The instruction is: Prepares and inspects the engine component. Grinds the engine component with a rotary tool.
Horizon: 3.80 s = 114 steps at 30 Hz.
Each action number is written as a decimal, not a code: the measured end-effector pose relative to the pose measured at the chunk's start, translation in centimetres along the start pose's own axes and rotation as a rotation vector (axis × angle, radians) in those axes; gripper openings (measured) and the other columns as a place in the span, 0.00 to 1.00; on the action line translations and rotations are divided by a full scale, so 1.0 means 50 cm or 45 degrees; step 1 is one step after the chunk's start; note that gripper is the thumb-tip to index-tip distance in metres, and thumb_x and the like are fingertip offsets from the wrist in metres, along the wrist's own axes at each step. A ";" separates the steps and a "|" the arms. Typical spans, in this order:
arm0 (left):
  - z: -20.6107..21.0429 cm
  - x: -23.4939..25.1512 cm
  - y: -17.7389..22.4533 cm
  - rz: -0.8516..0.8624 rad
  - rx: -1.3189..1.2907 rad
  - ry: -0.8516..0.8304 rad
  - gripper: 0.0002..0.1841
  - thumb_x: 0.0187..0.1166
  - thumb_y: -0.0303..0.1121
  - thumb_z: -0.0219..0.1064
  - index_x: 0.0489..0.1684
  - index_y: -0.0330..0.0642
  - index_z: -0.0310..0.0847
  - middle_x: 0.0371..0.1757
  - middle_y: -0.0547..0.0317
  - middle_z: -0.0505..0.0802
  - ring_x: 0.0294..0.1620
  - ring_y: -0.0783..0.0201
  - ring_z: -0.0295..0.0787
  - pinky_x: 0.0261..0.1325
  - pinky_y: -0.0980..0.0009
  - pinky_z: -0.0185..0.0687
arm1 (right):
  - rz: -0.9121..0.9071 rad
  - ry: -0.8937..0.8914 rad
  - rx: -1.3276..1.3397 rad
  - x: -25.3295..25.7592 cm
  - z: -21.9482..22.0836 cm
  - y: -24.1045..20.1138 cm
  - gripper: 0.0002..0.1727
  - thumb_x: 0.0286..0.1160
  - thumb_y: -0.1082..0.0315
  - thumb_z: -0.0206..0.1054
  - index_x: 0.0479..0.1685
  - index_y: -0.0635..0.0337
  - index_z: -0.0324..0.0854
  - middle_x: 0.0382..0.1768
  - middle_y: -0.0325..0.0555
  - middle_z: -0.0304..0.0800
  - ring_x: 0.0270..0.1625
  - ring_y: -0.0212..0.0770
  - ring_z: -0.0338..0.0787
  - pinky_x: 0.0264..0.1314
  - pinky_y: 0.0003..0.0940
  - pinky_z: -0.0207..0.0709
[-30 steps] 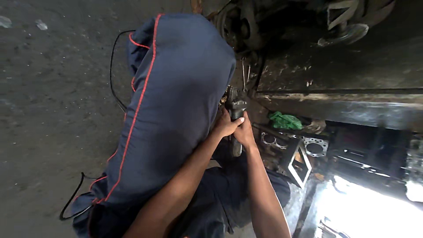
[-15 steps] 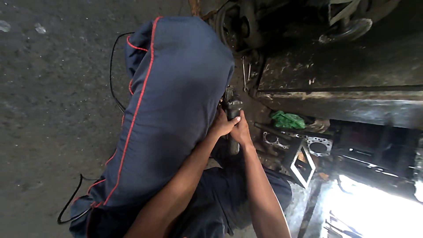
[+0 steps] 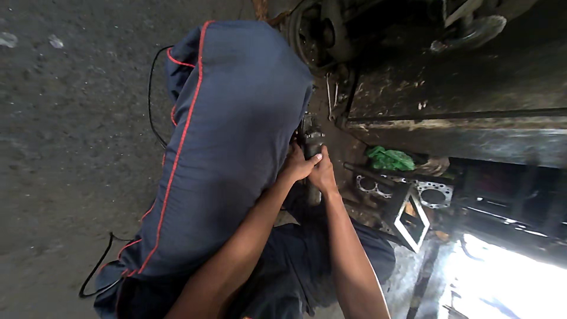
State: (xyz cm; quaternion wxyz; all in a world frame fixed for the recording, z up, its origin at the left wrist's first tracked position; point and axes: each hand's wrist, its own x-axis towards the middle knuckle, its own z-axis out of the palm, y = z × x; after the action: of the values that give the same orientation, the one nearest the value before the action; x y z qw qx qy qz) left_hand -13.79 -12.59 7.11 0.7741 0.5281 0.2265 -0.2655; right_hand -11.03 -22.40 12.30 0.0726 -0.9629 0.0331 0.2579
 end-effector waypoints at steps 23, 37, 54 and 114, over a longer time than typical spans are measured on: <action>0.013 -0.047 0.040 0.059 -0.106 -0.029 0.54 0.80 0.51 0.73 0.95 0.33 0.34 0.83 0.30 0.74 0.84 0.44 0.73 0.85 0.48 0.68 | -0.070 0.041 0.024 -0.032 -0.051 -0.009 0.37 0.75 0.60 0.72 0.83 0.59 0.63 0.54 0.57 0.91 0.59 0.51 0.92 0.66 0.55 0.83; 0.007 -0.024 0.026 0.023 -0.069 -0.044 0.55 0.81 0.52 0.72 0.96 0.34 0.32 0.85 0.32 0.73 0.85 0.45 0.72 0.86 0.49 0.67 | -0.030 0.000 0.053 -0.011 -0.028 0.001 0.38 0.75 0.59 0.72 0.85 0.59 0.61 0.55 0.59 0.91 0.60 0.53 0.92 0.66 0.57 0.82; 0.021 -0.030 0.037 -0.034 0.016 0.034 0.58 0.79 0.54 0.72 0.96 0.36 0.28 0.84 0.30 0.73 0.83 0.41 0.73 0.83 0.44 0.70 | 0.018 -0.015 0.101 -0.007 -0.028 0.005 0.37 0.79 0.60 0.69 0.87 0.58 0.61 0.61 0.60 0.89 0.65 0.54 0.89 0.71 0.57 0.79; 0.020 -0.008 0.019 -0.042 0.018 0.028 0.56 0.77 0.49 0.77 0.97 0.41 0.34 0.79 0.35 0.79 0.80 0.45 0.77 0.82 0.47 0.72 | 0.023 -0.033 0.229 0.010 -0.004 0.033 0.45 0.75 0.61 0.72 0.91 0.65 0.53 0.67 0.60 0.86 0.69 0.47 0.87 0.77 0.48 0.77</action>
State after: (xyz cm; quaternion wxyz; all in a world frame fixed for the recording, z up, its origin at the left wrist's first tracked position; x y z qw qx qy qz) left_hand -13.41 -13.19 8.36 0.7634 0.5325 0.2419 -0.2740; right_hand -10.70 -24.07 12.01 0.1571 -0.9486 0.0638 0.2670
